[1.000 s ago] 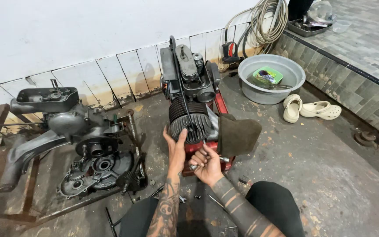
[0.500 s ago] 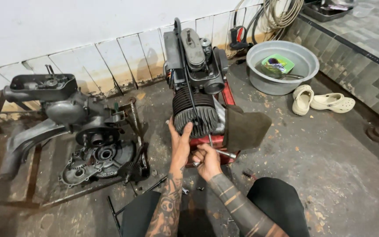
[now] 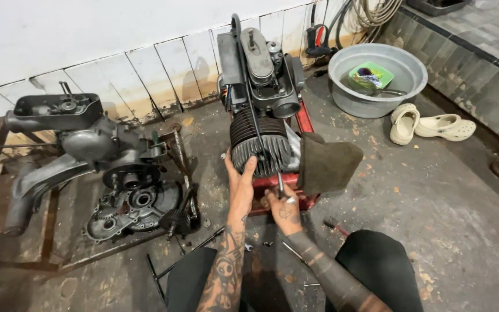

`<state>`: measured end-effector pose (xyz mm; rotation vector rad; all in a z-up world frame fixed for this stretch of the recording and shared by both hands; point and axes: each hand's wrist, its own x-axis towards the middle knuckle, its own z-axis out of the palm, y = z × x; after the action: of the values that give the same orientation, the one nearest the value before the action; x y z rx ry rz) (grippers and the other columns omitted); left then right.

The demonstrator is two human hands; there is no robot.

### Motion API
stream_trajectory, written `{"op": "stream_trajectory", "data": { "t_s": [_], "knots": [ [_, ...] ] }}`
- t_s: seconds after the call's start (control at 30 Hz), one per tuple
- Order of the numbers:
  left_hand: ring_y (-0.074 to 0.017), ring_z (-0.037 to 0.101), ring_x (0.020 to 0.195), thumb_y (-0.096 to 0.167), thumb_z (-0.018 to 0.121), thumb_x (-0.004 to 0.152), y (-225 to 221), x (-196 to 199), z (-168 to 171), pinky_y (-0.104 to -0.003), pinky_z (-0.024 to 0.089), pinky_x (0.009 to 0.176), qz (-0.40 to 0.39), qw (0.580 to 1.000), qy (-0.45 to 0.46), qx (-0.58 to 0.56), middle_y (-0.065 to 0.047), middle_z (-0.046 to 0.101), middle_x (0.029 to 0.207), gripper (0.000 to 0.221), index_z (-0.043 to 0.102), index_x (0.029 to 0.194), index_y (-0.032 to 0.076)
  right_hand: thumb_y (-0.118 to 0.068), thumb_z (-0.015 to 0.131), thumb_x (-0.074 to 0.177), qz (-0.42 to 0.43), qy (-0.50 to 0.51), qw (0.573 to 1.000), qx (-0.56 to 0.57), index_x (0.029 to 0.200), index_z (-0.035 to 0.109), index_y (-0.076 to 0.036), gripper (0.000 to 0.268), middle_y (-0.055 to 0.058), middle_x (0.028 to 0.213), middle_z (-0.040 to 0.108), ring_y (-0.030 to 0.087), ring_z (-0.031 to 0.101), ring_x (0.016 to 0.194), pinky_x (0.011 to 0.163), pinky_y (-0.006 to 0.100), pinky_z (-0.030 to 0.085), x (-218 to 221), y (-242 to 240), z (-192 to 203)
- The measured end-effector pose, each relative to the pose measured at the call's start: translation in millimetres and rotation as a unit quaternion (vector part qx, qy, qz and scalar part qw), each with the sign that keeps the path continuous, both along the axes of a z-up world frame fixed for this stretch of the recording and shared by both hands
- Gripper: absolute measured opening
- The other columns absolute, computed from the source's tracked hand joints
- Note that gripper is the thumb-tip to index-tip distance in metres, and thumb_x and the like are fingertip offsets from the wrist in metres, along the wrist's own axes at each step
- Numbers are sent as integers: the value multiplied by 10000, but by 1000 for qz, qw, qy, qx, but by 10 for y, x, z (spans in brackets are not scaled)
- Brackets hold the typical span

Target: The person sits on the floor of a repair workshop and uses wrenches to loosen and remove bolts from a small engine cylinder assembly mounted on a red stand. They then lift the finned flywheel off, hold it in their lap, and brush its surface with a wire brush.

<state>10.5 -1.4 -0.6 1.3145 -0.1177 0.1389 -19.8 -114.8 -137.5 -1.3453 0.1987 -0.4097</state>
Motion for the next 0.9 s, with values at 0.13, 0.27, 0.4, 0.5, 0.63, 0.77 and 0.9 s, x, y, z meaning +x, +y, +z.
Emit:
{"op": "stream_trajectory", "data": {
  "t_s": [0.13, 0.27, 0.4, 0.5, 0.63, 0.77, 0.9],
  "knots": [
    [-311, 400, 1429, 491, 727, 867, -25, -38, -32, -403, 290, 1184, 0, 1000, 12, -19, -218, 412, 1560, 998, 221, 1598, 38, -62, 611, 913, -1, -88, 968, -235, 1032, 576, -5, 136, 100, 730, 649, 212, 649, 637, 575, 354, 514, -340, -209, 500],
    [-309, 377, 1448, 533, 701, 876, -28, -62, 7, -403, 270, 1193, 16, 1000, 2, 11, -218, 385, 1578, 1011, 217, 1598, 16, -154, 567, 939, 31, 22, 868, -494, 1160, 563, 2, 270, 191, 732, 670, 356, 669, 665, 645, 460, 514, -387, -439, 750],
    [-318, 351, 1463, 597, 660, 875, -30, -151, -22, -403, 244, 1201, 24, 999, 20, 41, -221, 349, 1583, 1055, 165, 1598, 10, -221, 713, 815, 75, -9, 847, -527, 1126, 640, 26, 403, 246, 887, 711, 432, 687, 830, 753, 495, 542, -396, -695, 1024],
    [-313, 364, 1447, 615, 648, 901, -115, -85, -627, -404, 263, 1191, 13, 995, 96, 22, -210, 360, 1560, 1048, 133, 1575, -1, -260, 696, 867, 139, 57, 890, -431, 1175, 695, -1, 403, 224, 939, 761, 360, 740, 870, 778, 428, 566, -462, -729, 1453],
    [-315, 513, 1283, 567, 667, 912, -130, -353, -534, -423, 402, 1065, -53, 982, 159, 85, -213, 531, 1387, 849, 367, 1431, -34, -263, 648, 907, 182, 106, 899, -384, 1140, 722, -22, 343, 177, 906, 791, 256, 782, 836, 783, 361, 588, -307, -855, 1396],
    [-253, 734, 978, 432, 711, 876, -181, -537, -298, -369, 548, 867, -82, 960, 15, 266, -177, 764, 1038, 513, 694, 1166, 10, -211, 667, 910, 242, 81, 925, -283, 1068, 755, 11, 286, 110, 880, 784, 178, 726, 786, 740, 328, 575, -54, -1051, 1039],
    [-215, 735, 939, 344, 735, 897, -232, -473, -402, -334, 534, 850, -56, 948, -46, 311, -167, 772, 982, 373, 728, 1097, 30, -197, 676, 926, 300, 135, 940, -91, 1043, 776, 12, 260, 38, 865, 757, 112, 672, 751, 698, 271, 547, 136, -1131, 764]
  ]
}}
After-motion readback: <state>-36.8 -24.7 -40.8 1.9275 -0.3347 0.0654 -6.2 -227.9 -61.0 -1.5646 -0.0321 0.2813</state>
